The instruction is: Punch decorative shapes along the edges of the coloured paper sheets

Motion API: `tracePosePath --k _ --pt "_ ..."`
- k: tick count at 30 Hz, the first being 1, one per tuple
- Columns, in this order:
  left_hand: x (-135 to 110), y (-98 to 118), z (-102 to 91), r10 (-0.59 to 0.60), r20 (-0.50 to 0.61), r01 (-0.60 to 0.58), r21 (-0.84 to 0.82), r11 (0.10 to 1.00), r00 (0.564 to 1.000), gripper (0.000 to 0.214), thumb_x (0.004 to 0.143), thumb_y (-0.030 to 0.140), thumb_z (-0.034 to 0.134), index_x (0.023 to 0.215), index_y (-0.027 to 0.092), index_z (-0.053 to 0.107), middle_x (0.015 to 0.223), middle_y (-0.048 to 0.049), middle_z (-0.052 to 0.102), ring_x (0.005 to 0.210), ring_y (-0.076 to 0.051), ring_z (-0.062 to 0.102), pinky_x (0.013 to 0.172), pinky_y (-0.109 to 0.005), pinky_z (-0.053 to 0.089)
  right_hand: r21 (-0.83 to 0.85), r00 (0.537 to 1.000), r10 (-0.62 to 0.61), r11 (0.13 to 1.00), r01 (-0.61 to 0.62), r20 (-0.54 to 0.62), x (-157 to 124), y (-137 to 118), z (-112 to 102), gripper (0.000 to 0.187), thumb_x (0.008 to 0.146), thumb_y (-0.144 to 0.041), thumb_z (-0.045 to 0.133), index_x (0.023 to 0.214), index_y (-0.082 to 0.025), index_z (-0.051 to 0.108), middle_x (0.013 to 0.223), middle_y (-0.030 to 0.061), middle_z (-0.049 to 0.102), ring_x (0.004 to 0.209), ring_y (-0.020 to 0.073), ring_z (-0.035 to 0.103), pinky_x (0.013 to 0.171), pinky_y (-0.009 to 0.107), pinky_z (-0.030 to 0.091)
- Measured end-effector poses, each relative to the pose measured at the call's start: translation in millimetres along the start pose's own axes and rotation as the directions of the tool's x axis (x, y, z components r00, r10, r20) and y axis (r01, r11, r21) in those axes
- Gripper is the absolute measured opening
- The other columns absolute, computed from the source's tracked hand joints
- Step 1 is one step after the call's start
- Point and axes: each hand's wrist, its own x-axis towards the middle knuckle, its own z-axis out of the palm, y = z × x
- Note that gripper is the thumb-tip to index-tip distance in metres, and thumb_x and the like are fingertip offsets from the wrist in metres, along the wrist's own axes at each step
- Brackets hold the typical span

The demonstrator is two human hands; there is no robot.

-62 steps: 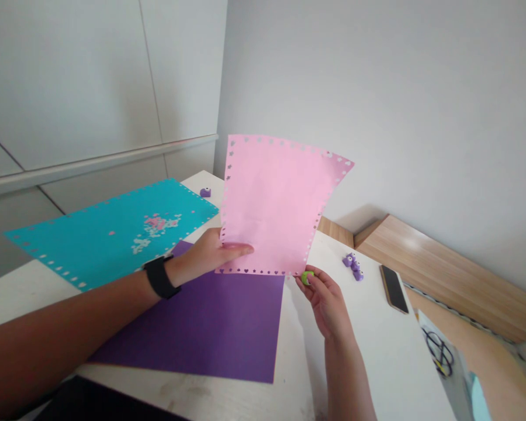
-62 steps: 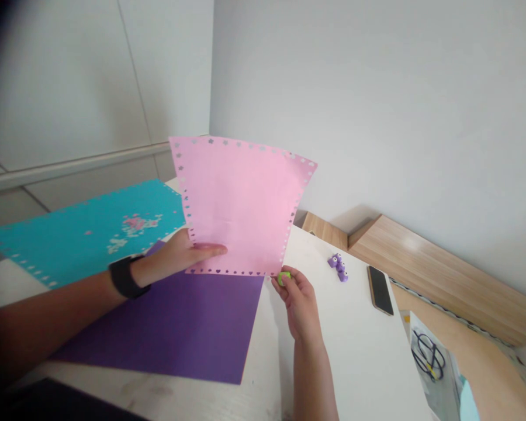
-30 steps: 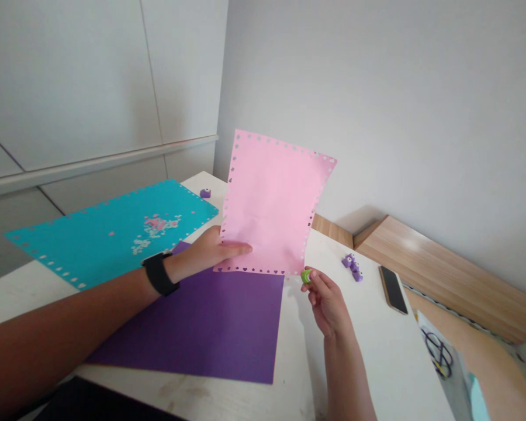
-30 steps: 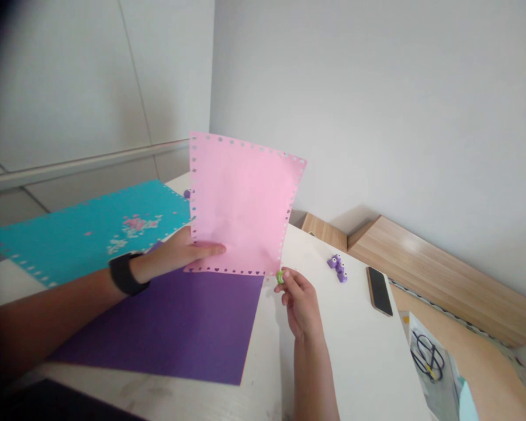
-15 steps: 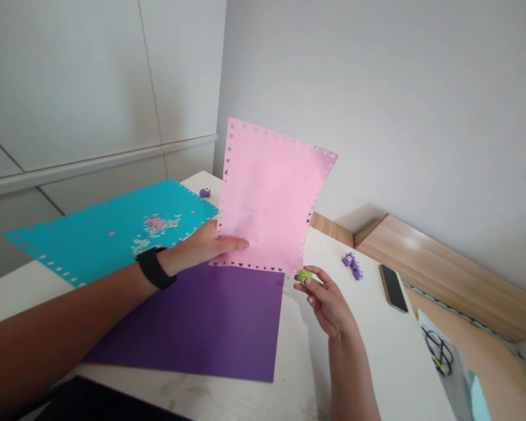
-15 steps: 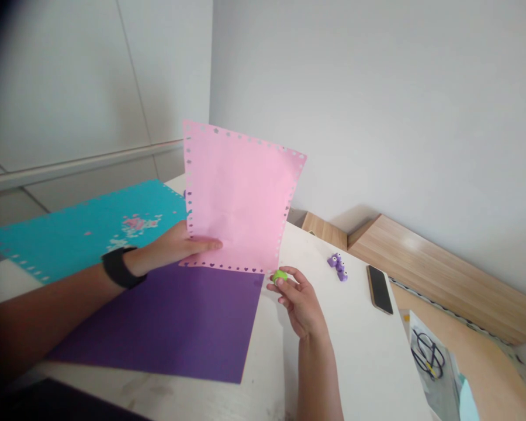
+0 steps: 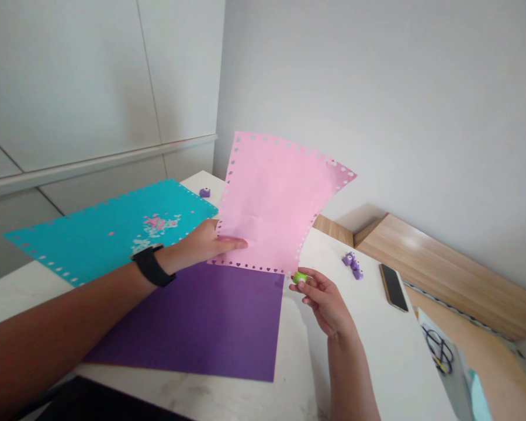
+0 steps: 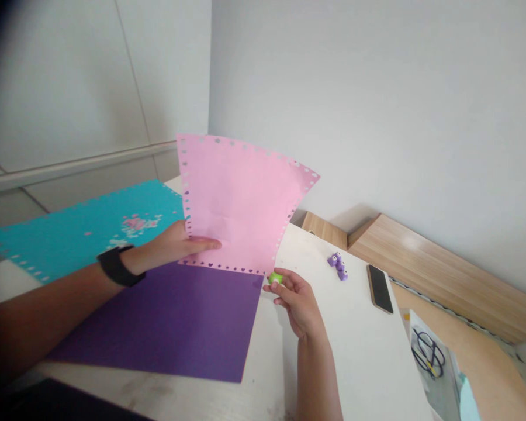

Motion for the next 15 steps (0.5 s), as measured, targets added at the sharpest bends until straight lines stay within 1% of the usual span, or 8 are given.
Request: tracePosePath --k 2,5,8,10,13,15 --pt "-0.1 0.4 -0.5 0.002 0.006 -0.002 0.006 1.0 1.0 0.057 0.075 0.038 0.084 0.122 0.011 0.067 0.122 -0.0132 0.074 0.11 -0.028 0.071 0.101 -0.039 0.054 0.007 1.0 0.0 1.0 0.0 -0.018 0.4 0.2 0.7 0.048 0.07 -0.029 0.091 0.113 -0.02 0.072 0.104 0.0088 0.075 0.093 0.0237 0.074 0.053 0.017 0.046" --pt "0.0 2.9 -1.5 0.029 0.018 -0.029 0.01 1.0 0.999 0.056 0.076 0.036 0.083 0.124 0.013 0.066 0.124 -0.0115 0.073 0.109 -0.025 0.071 0.099 -0.034 0.054 0.022 0.999 -0.008 1.0 0.009 -0.038 1.6 0.1 0.3 0.044 0.068 -0.03 0.092 0.107 -0.017 0.074 0.103 0.0105 0.075 0.088 0.0224 0.073 0.049 0.017 0.043" --pt "-0.1 5.9 -2.9 0.056 0.027 -0.057 0.026 0.998 0.998 0.054 0.077 0.034 0.082 0.124 0.013 0.066 0.122 -0.0106 0.074 0.106 -0.023 0.071 0.096 -0.03 0.055 0.037 0.998 -0.044 0.998 0.045 -0.045 3.2 -0.1 -0.7 0.038 0.072 -0.034 0.089 0.103 -0.016 0.076 0.1 0.0101 0.074 0.08 0.0186 0.071 0.045 0.016 0.04" --pt "-0.4 7.1 -3.4 0.056 0.02 -0.056 0.046 0.997 0.998 0.053 0.076 0.034 0.083 0.121 0.012 0.068 0.119 -0.0117 0.075 0.104 -0.023 0.071 0.091 -0.029 0.056 0.046 0.997 -0.057 0.997 0.059 -0.054 4.2 0.2 -1.3 0.037 0.074 -0.036 0.088 0.103 -0.017 0.076 0.1 0.0093 0.073 0.076 0.0168 0.07 0.043 0.016 0.039" --pt "-0.5 6.5 -3.2 0.033 0.018 -0.034 0.059 0.998 0.999 0.052 0.075 0.035 0.083 0.119 0.011 0.068 0.116 -0.0123 0.076 0.099 -0.023 0.072 0.083 -0.027 0.058 0.053 0.997 -0.054 0.997 0.056 -0.05 5.0 1.1 -1.9 0.037 0.075 -0.036 0.087 0.105 -0.018 0.076 0.098 0.008 0.072 0.078 0.0167 0.071 0.044 0.015 0.04" --pt "-0.1 4.8 -2.6 0.026 0.018 -0.027 0.054 0.998 1.0 0.053 0.075 0.036 0.083 0.12 0.012 0.068 0.113 -0.011 0.076 0.095 -0.022 0.072 0.081 -0.027 0.057 0.056 0.998 -0.051 0.997 0.052 -0.031 5.2 1.7 -2.3 0.036 0.075 -0.035 0.087 0.106 -0.018 0.076 0.098 0.0078 0.072 0.08 0.017 0.071 0.045 0.014 0.041"
